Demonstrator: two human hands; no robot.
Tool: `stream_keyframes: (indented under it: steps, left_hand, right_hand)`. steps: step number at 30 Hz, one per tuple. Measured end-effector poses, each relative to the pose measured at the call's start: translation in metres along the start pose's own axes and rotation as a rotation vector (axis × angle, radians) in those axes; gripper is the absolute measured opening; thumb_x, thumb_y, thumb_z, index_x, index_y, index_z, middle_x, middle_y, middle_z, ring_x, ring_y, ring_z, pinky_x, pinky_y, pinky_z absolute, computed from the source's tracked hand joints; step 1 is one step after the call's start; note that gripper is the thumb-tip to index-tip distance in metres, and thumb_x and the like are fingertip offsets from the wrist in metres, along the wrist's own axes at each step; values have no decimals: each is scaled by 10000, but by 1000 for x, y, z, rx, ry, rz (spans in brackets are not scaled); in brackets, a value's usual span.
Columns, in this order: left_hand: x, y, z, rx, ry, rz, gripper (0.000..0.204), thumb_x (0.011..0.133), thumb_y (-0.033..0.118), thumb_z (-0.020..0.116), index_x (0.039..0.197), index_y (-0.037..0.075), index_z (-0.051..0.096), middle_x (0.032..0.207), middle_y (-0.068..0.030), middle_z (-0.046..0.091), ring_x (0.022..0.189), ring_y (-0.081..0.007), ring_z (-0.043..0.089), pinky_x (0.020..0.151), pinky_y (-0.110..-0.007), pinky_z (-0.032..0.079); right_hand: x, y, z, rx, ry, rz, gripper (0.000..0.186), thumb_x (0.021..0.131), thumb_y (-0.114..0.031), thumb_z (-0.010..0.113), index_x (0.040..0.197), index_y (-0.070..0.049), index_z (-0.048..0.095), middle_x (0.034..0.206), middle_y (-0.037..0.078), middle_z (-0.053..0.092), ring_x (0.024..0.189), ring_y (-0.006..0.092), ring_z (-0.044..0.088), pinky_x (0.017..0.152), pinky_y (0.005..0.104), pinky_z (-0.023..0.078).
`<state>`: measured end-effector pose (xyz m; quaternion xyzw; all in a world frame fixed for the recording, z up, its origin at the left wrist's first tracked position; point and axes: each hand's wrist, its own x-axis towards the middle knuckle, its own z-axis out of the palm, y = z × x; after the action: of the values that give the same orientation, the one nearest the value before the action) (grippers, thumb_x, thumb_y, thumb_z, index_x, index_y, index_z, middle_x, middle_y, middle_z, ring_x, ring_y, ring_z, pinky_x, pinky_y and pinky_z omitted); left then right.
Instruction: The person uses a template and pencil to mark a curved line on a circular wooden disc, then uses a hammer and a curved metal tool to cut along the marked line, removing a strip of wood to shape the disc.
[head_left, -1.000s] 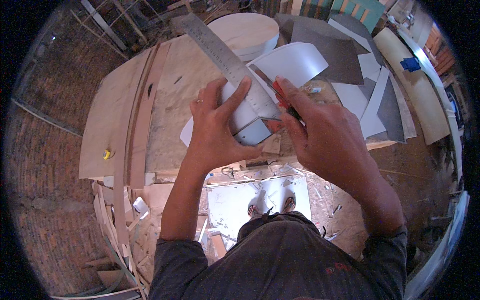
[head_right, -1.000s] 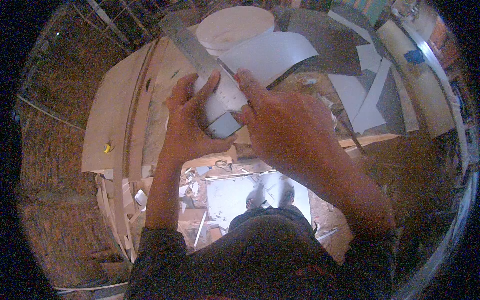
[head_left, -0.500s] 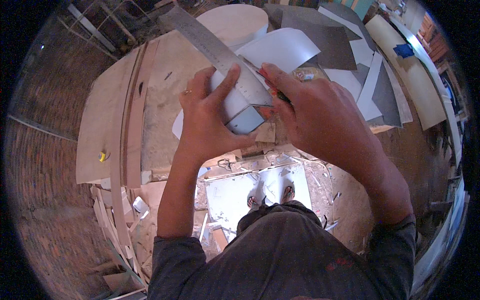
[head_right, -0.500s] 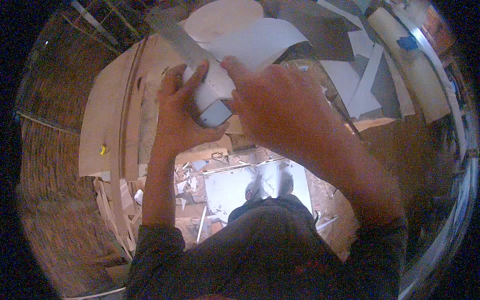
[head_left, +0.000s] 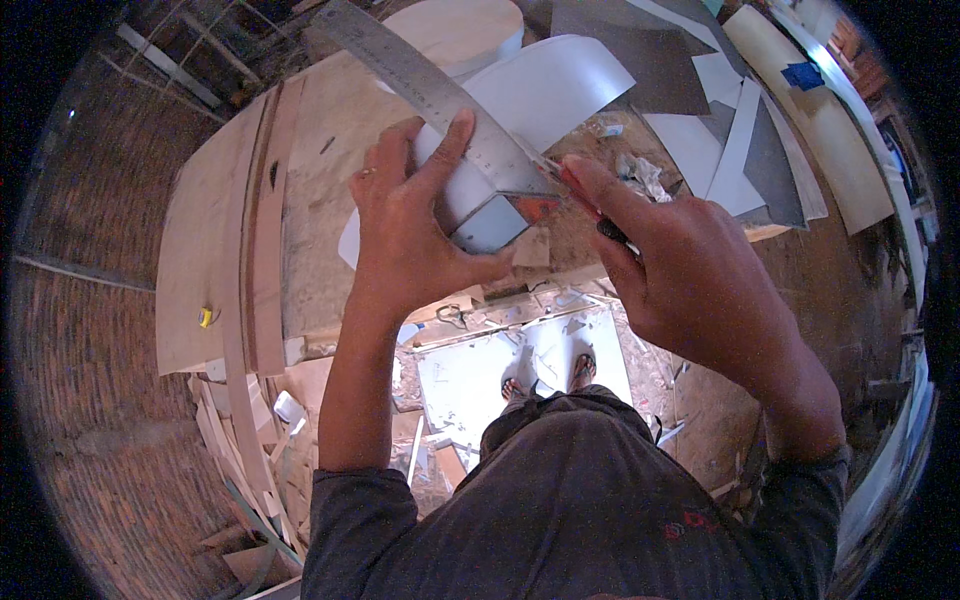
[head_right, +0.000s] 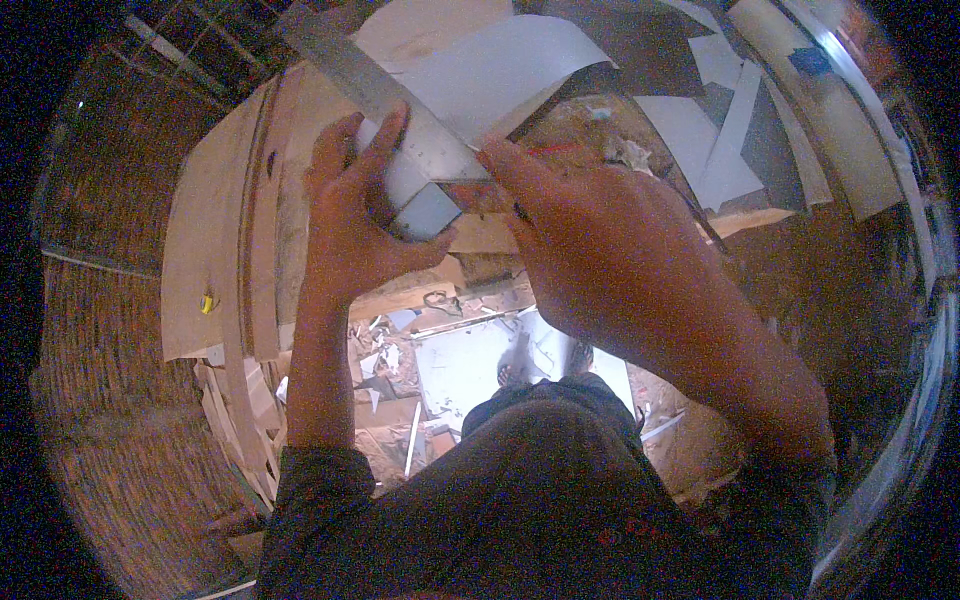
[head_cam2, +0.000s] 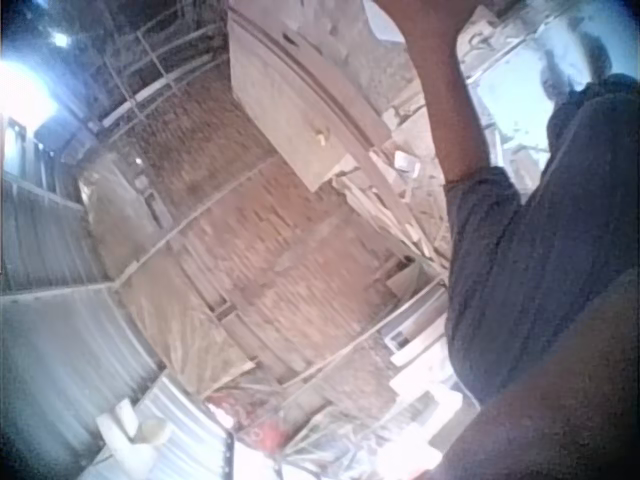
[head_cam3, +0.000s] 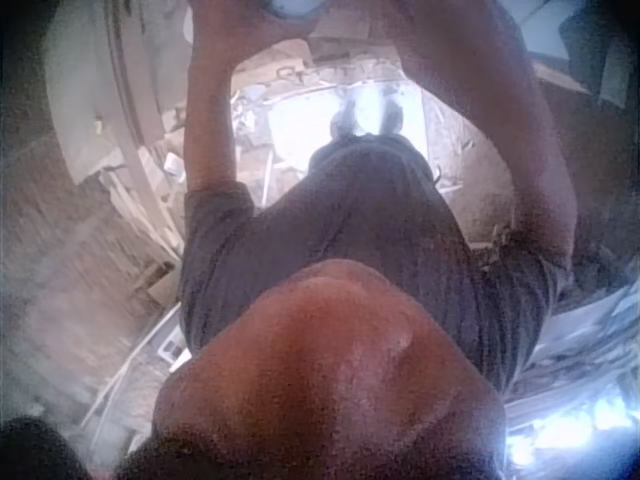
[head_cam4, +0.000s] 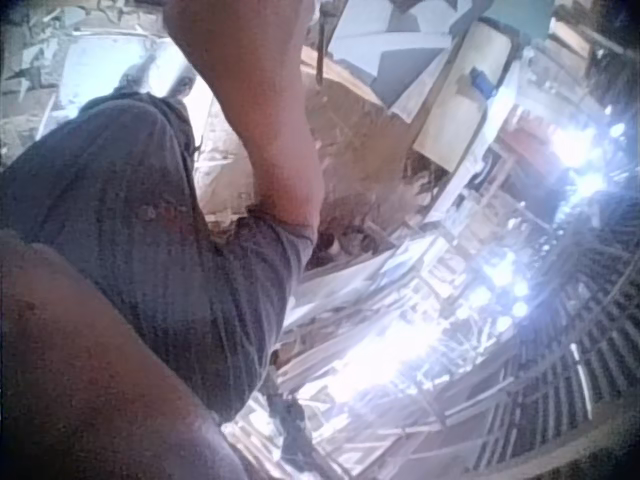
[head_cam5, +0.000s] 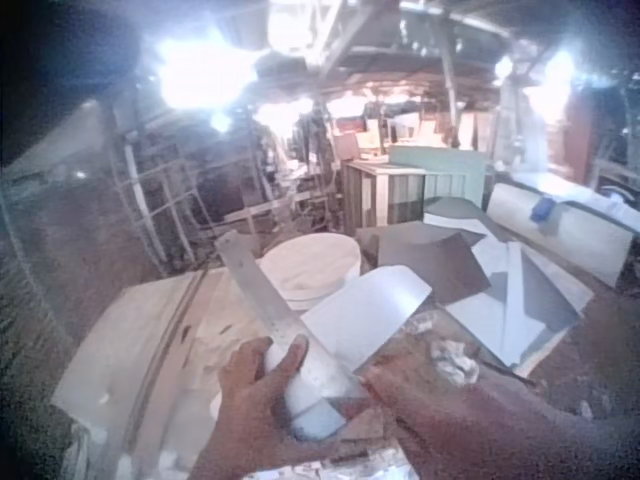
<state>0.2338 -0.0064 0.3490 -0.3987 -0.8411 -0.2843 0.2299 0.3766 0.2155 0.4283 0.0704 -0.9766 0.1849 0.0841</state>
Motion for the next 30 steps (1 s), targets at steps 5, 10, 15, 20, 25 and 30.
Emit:
stream_keyframes:
  steps: [5,10,15,20,25,30]
  left_hand:
    - [2,-2,-3,-9,-18,-7,1151,424,393,934,1506,128,646,1376,-211,510,1195,-386,544,1020,-513,374]
    - [3,-1,-5,49,-31,-18,1160,431,401,930,1520,134,630,1391,-222,505,1241,-392,541,1042,-524,358]
    - [3,-2,0,26,-23,-14,1159,438,395,931,1526,140,623,1404,-227,503,1263,-396,544,1047,-537,354]
    - [3,0,-5,35,-34,-22,1146,443,379,934,1520,140,626,1404,-235,510,1272,-404,546,1031,-535,358]
    - [4,0,-4,12,-10,-10,1139,442,364,932,1515,132,630,1396,-235,517,1259,-407,549,1019,-530,363]
    - [5,0,-4,12,-10,-7,1126,444,353,928,1507,125,636,1395,-227,521,1256,-405,545,1033,-528,370]
  right_hand:
    - [-36,7,-19,-119,-263,224,559,989,-108,674,1535,-106,558,867,224,756,755,414,743,735,498,586]
    - [-25,17,-11,180,153,232,539,1019,-130,638,1551,-130,547,1151,258,762,1033,425,768,911,507,598]
    - [19,12,26,115,154,31,565,1049,-188,628,1588,-98,486,1025,256,773,818,400,781,791,501,611]
    - [32,13,32,111,179,-27,557,1056,-226,625,1577,-81,494,889,240,769,694,400,754,717,505,604]
    - [34,5,23,70,123,10,545,1054,-227,628,1566,-83,508,899,233,770,681,390,745,699,509,596]
    - [37,-3,20,-22,85,51,534,1046,-227,647,1546,-84,530,899,220,772,678,377,744,692,507,593]
